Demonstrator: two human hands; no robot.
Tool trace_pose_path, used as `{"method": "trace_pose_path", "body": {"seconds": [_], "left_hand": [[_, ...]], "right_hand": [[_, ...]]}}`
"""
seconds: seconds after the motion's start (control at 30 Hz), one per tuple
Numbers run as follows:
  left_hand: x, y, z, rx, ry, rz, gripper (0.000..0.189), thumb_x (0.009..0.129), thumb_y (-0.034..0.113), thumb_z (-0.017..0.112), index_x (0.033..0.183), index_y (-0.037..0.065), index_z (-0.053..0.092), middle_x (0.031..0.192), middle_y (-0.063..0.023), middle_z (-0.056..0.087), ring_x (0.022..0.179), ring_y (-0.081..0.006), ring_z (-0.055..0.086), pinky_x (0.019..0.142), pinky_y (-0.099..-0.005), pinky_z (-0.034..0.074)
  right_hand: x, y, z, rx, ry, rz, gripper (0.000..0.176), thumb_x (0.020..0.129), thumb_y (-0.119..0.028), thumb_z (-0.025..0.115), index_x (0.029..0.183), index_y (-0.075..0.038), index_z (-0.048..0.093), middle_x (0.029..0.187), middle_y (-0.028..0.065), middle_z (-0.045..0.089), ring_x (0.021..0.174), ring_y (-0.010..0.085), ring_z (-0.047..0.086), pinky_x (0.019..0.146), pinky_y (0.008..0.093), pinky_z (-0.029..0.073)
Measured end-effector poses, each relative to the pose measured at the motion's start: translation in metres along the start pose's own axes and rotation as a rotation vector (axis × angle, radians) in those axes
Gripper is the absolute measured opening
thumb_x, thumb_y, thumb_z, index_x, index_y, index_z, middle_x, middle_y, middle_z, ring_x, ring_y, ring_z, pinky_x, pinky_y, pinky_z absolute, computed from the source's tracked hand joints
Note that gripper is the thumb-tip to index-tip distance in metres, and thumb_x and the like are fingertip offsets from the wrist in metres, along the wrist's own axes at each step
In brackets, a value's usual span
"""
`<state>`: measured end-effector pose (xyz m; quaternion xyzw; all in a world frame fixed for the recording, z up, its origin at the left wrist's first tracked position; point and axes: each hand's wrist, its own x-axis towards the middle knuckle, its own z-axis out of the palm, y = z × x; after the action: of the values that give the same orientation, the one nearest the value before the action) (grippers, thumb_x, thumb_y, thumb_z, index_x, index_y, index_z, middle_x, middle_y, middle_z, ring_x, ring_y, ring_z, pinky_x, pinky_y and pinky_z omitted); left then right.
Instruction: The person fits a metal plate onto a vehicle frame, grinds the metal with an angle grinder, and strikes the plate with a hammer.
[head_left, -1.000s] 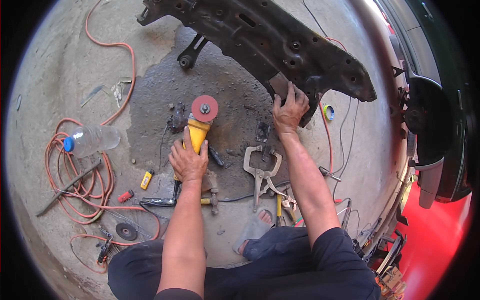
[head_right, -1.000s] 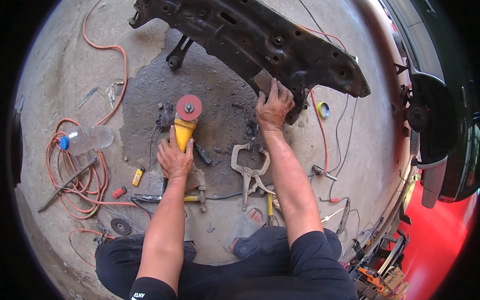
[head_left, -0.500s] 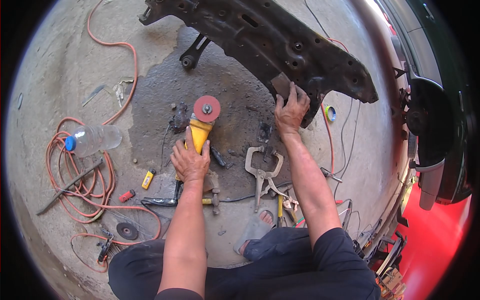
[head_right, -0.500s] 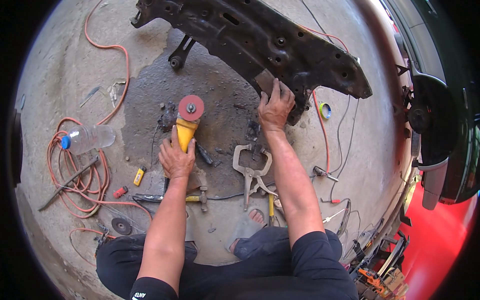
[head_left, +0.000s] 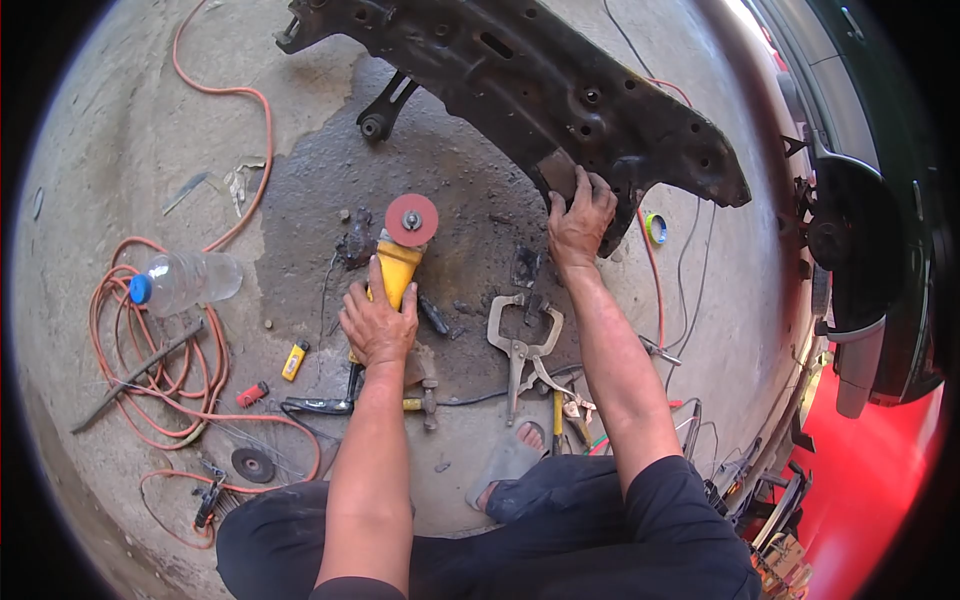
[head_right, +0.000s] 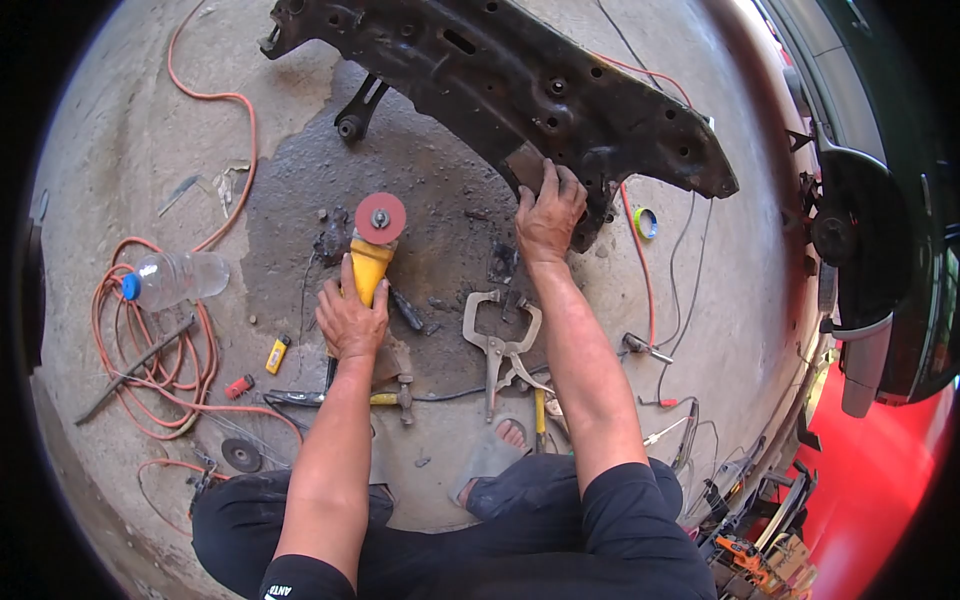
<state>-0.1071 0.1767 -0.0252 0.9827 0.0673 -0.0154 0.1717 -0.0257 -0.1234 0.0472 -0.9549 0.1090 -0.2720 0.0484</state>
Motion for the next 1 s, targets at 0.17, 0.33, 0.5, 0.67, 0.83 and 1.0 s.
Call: {"method": "trace_pose_path", "body": {"seconds": [0.17, 0.33, 0.5, 0.67, 0.83, 1.0], "left_hand": [[-0.001, -0.002, 0.001, 0.009, 0.018, 0.012, 0.080, 0.090, 0.061, 0.069, 0.157, 0.026, 0.045, 0.115, -0.0113, 0.058, 0.105, -0.0314, 0.057, 0.088, -0.0470, 0.045], [0.000, -0.001, 0.003, 0.008, 0.047, 0.020, 0.079, 0.090, 0.061, 0.069, 0.156, 0.025, 0.045, 0.112, -0.0112, 0.057, 0.103, -0.0309, 0.057, 0.087, -0.0464, 0.044], [0.000, -0.001, 0.003, 0.011, 0.049, 0.020, 0.079, 0.090, 0.061, 0.069, 0.156, 0.025, 0.046, 0.113, -0.0113, 0.057, 0.103, -0.0311, 0.057, 0.087, -0.0471, 0.044], [0.000, 0.001, 0.001, 0.014, 0.032, 0.013, 0.079, 0.089, 0.061, 0.069, 0.155, 0.025, 0.046, 0.113, -0.0115, 0.057, 0.104, -0.0312, 0.057, 0.087, -0.0472, 0.044], [0.001, 0.000, 0.001, 0.005, 0.036, 0.016, 0.079, 0.089, 0.061, 0.070, 0.155, 0.025, 0.046, 0.113, -0.0113, 0.057, 0.103, -0.0312, 0.057, 0.087, -0.0471, 0.044], [0.000, -0.001, 0.002, 0.010, 0.054, 0.023, 0.079, 0.089, 0.061, 0.070, 0.155, 0.025, 0.046, 0.112, -0.0112, 0.057, 0.103, -0.0307, 0.057, 0.086, -0.0469, 0.044]], "right_hand": [[0.000, 0.002, 0.000, 0.002, -0.008, -0.012, 0.063, 0.081, -0.016, 0.083, 0.139, -0.005, 0.060, 0.131, 0.0160, 0.055, 0.125, 0.0373, 0.050, 0.109, 0.0505, 0.040], [0.005, 0.005, -0.004, -0.011, -0.033, -0.065, 0.065, 0.080, -0.018, 0.083, 0.140, -0.004, 0.059, 0.130, 0.0169, 0.055, 0.124, 0.0375, 0.051, 0.107, 0.0503, 0.041], [0.004, 0.009, -0.002, -0.032, -0.051, -0.092, 0.065, 0.081, -0.019, 0.083, 0.139, -0.004, 0.059, 0.131, 0.0165, 0.055, 0.124, 0.0369, 0.052, 0.106, 0.0498, 0.042], [0.006, 0.014, -0.005, -0.054, -0.046, -0.142, 0.065, 0.080, -0.021, 0.083, 0.138, -0.003, 0.060, 0.129, 0.0169, 0.057, 0.121, 0.0368, 0.054, 0.104, 0.0486, 0.045], [0.010, 0.017, -0.009, -0.066, -0.049, -0.213, 0.065, 0.079, -0.022, 0.083, 0.137, -0.001, 0.061, 0.128, 0.0173, 0.059, 0.119, 0.0366, 0.057, 0.101, 0.0480, 0.046], [0.016, 0.013, -0.020, -0.074, -0.142, -0.232, 0.067, 0.077, -0.017, 0.083, 0.137, -0.001, 0.060, 0.127, 0.0180, 0.058, 0.118, 0.0369, 0.057, 0.100, 0.0477, 0.047]]}}
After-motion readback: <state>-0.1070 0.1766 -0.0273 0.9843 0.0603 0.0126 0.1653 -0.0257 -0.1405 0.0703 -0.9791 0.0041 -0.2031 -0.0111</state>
